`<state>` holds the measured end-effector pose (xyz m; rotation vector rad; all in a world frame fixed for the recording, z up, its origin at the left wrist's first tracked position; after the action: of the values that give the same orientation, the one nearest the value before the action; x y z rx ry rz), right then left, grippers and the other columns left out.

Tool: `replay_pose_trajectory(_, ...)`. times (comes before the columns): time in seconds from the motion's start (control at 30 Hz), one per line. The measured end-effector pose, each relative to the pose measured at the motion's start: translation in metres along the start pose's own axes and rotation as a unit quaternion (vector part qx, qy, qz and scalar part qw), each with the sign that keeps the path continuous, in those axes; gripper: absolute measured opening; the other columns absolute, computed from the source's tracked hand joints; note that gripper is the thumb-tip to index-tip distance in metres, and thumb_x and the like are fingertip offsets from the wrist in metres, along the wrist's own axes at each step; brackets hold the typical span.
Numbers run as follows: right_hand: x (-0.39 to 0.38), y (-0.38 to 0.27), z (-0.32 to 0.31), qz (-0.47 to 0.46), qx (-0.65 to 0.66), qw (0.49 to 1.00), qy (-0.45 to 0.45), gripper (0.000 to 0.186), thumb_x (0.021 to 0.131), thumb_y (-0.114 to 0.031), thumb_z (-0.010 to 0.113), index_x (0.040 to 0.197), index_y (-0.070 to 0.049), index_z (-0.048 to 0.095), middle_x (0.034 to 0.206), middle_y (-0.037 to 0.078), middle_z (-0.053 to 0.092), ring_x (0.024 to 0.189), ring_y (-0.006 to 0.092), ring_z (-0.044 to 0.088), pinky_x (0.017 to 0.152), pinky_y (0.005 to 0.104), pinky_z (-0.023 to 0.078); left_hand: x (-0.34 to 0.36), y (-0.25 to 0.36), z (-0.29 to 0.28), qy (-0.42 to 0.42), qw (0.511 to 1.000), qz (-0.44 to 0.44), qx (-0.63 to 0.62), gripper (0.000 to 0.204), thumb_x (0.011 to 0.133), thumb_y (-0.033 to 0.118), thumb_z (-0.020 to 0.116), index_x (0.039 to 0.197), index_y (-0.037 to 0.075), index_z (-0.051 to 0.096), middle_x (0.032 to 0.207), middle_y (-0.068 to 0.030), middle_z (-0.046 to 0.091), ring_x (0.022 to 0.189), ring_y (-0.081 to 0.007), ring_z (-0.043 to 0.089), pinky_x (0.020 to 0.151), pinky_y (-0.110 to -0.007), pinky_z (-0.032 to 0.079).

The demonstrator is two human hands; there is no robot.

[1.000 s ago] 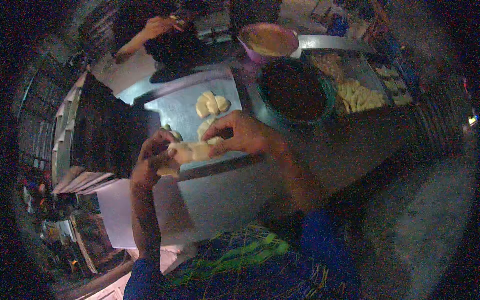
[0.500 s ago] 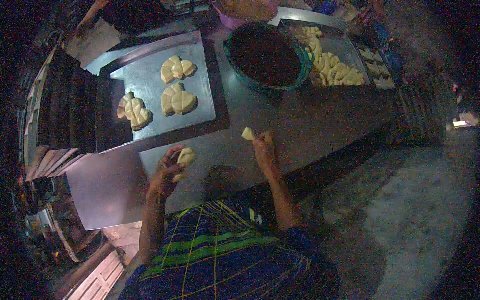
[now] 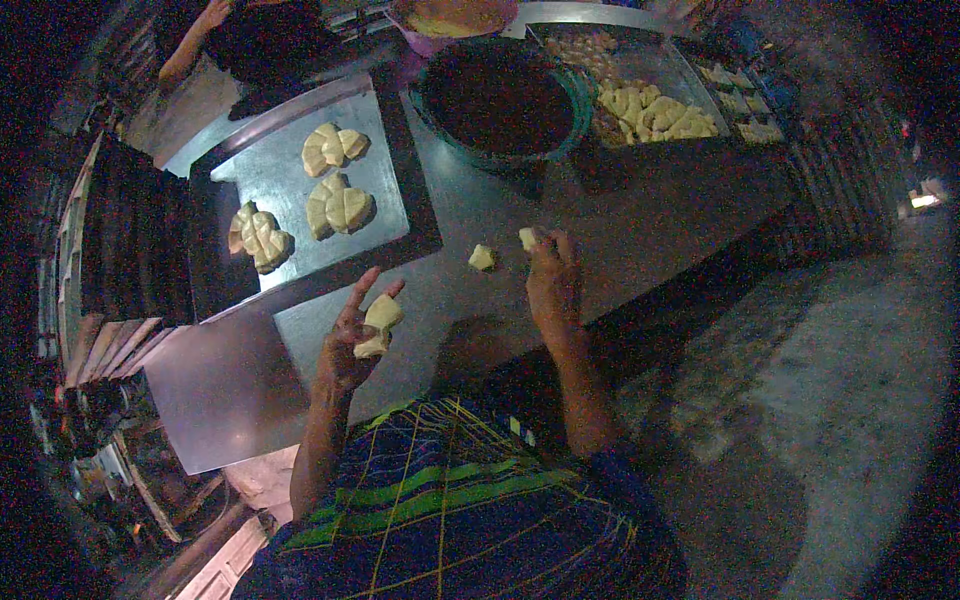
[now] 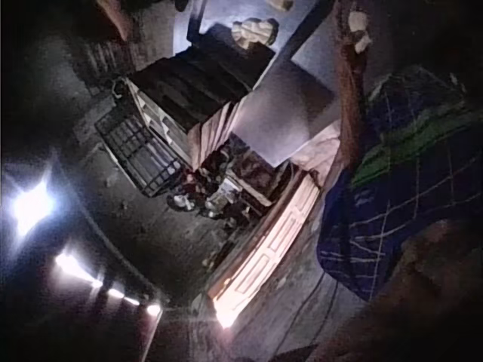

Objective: The person shapes small pieces of dough by hand, adds filling to some of them, and arranges the finished buns on metal baking trays.

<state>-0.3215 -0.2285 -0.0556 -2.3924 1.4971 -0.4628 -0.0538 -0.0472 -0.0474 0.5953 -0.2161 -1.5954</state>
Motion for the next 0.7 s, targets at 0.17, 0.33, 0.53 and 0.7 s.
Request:
replay_pose_trajectory(0.17, -0.007, -0.05, 0.02, -0.123, 0.011, 0.992, 0.041, 0.049, 0.085, -0.001, 0.062, 0.133, -0.01, 0.056, 0.142, 0.017, 0.047, 0.125, 0.0359, 0.049, 0.107, 0.0451, 0.039, 0.004, -0.001, 0.002, -0.036, 0.999, -0.008, 0.001, 0.103, 0.06, 0.001, 0.064, 0.154, 0.014, 0.021, 0.148, -0.0263, 0.036, 0.103, -0.0267, 0.064, 0.07, -0.027, 0.06)
replay_pose_trajectory(0.33, -0.031, -0.123, 0.016, -0.282, 0.317, 0.899, -0.108, 0.035, 0.084, -0.002, 0.063, 0.118, -0.012, 0.066, 0.122, 0.011, 0.063, 0.117, 0.0292, 0.057, 0.1, 0.0415, 0.046, 0.003, -0.003, -0.006, -0.009, 0.995, -0.051, 0.085, 0.107, 0.058, 0.004, 0.064, 0.154, 0.016, 0.019, 0.141, -0.024, 0.045, 0.092, -0.0235, 0.065, 0.065, -0.026, 0.056)
replay_pose_trajectory(0.53, -0.007, -0.105, 0.009, -0.295, 0.239, 0.921, -0.092, 0.02, 0.083, -0.002, 0.063, 0.1, -0.009, 0.069, 0.105, 0.009, 0.07, 0.104, 0.0287, 0.064, 0.089, 0.0386, 0.053, -0.015, 0.001, -0.013, 0.0, 0.975, -0.111, 0.194, 0.106, 0.06, 0.017, 0.074, 0.153, 0.015, 0.023, 0.131, -0.0172, 0.053, 0.086, -0.017, 0.061, 0.063, -0.023, 0.052)
replay_pose_trajectory(0.7, 0.027, -0.092, -0.021, -0.123, 0.208, 0.958, 0.155, 0.032, 0.082, 0.001, 0.062, 0.111, -0.011, 0.068, 0.11, 0.01, 0.067, 0.105, 0.0289, 0.064, 0.087, 0.0394, 0.053, -0.033, -0.005, -0.038, 0.061, 0.996, -0.061, -0.002, 0.073, 0.084, 0.03, 0.071, 0.145, 0.009, 0.038, 0.132, -0.0119, 0.054, 0.088, -0.0165, 0.062, 0.066, -0.02, 0.055)
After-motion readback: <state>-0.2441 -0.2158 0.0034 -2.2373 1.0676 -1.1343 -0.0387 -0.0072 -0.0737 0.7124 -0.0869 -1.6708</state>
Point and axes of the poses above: each hand's wrist, its own x-axis towards the middle knuckle, its own z-axis out of the palm, y = z × x, the point moved 2 cm from there along x, towards the middle knuckle
